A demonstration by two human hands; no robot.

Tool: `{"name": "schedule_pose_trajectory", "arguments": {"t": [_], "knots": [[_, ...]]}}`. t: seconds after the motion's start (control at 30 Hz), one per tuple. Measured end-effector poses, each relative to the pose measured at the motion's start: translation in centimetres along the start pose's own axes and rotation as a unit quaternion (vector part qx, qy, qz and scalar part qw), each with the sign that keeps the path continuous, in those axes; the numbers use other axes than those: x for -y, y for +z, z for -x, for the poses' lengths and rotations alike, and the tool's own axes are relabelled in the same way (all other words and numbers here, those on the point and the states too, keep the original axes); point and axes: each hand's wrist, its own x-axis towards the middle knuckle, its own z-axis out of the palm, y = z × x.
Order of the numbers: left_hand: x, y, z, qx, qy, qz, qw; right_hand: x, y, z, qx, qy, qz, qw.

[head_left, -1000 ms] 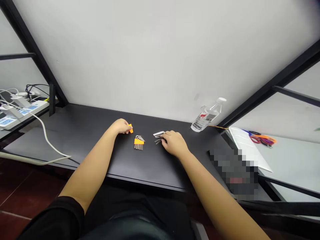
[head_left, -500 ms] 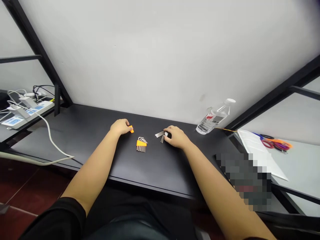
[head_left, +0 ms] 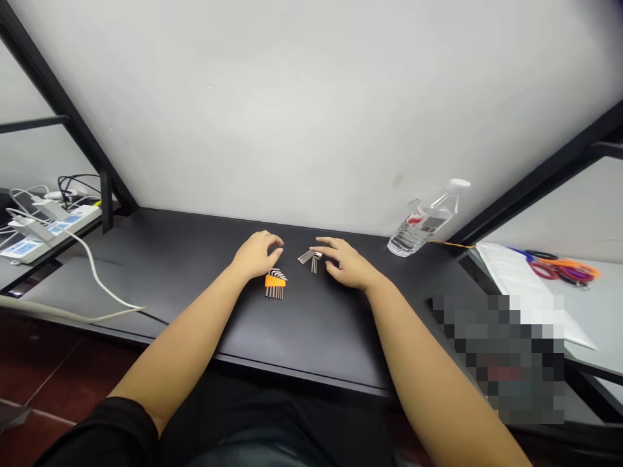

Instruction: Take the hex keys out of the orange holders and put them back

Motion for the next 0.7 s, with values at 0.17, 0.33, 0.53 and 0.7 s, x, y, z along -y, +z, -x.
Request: {"name": "schedule_pose_trajectory", "arguments": {"t": [0.17,0.33,0.53,0.7], "knots": [[-0.6,0.0,0.2,-0.009,0.011,0.026,1.000,0.5,0.6,-0.6,0.019,-0.040,0.000,0.999],[-0.4,-0.1,0.1,-0.022,0.001,0.048,0.999,1.0,0.8,-1.2,0.010,-0.050,-0.016,0.999],[-0.3,0.1,0.1,-0.032,-0.006,0.069,0.997,1.2,0.7,-1.1,0.005,-0.047,-0.032,0.998],[-0.3,0.1,0.0,-0.027,-0.014,0.071,0.997,0.8,1.2,-1.3,-0.012,-0.026,-0.064,0.998]]}}
